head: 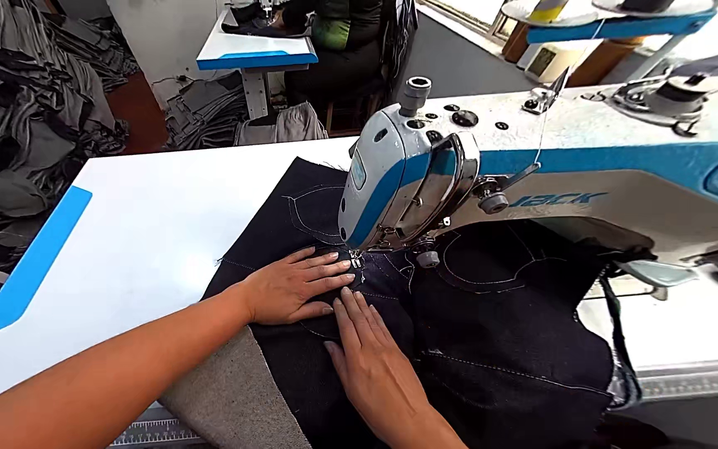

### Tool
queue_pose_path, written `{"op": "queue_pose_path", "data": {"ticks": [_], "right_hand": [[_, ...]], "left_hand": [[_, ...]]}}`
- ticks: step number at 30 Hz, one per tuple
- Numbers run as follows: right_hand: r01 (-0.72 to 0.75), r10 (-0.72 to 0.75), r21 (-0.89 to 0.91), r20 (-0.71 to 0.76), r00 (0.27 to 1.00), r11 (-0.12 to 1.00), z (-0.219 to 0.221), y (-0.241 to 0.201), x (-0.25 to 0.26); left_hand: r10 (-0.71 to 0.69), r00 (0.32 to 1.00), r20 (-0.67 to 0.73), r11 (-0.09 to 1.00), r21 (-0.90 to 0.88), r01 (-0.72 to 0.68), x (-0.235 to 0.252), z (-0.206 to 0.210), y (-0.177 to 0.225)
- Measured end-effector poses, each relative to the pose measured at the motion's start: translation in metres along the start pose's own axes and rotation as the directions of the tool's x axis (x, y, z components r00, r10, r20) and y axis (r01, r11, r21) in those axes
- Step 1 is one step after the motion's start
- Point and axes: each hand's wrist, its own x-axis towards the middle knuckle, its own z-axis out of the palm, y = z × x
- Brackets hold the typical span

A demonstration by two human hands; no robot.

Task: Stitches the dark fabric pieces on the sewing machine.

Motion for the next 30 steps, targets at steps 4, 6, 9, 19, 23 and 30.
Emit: {"op": "queue_pose_path", "data": {"ticks": [4,6,9,19,23,30], "right_hand": [[0.097,-0.095,0.041,-0.051,0.994,0.994,0.001,0.031,-0.007],[0.131,-0.126,0.084,-0.056,0.99,0.988,-0.002,0.043,-0.006],[0.175,-0.167,0.153,-0.061,0.984,0.973,-0.007,0.062,0.001],[0.456,-0.485,0.376,-0.02,0.874,0.807,-0.022,0.157,0.064],[0.485,-0.498,0.373,-0.068,0.864,0.791,-0.018,0.163,0.066],[0.513,-0.503,0.329,-0.121,0.856,0.793,-0.015,0.167,0.08]], "left_hand": [[-0.077,0.997,-0.02,0.996,0.038,0.078,0.0,0.003,0.014],[-0.128,0.991,-0.036,0.99,0.062,0.13,0.001,0.005,0.023],[-0.229,0.972,-0.051,0.97,0.07,0.232,0.004,0.007,0.037],[-0.757,0.653,0.027,0.652,-0.036,0.758,0.059,0.013,0.116],[-0.773,0.635,-0.002,0.634,-0.03,0.772,0.061,0.016,0.118],[-0.811,0.583,-0.047,0.584,-0.014,0.811,0.072,0.018,0.117]]}}
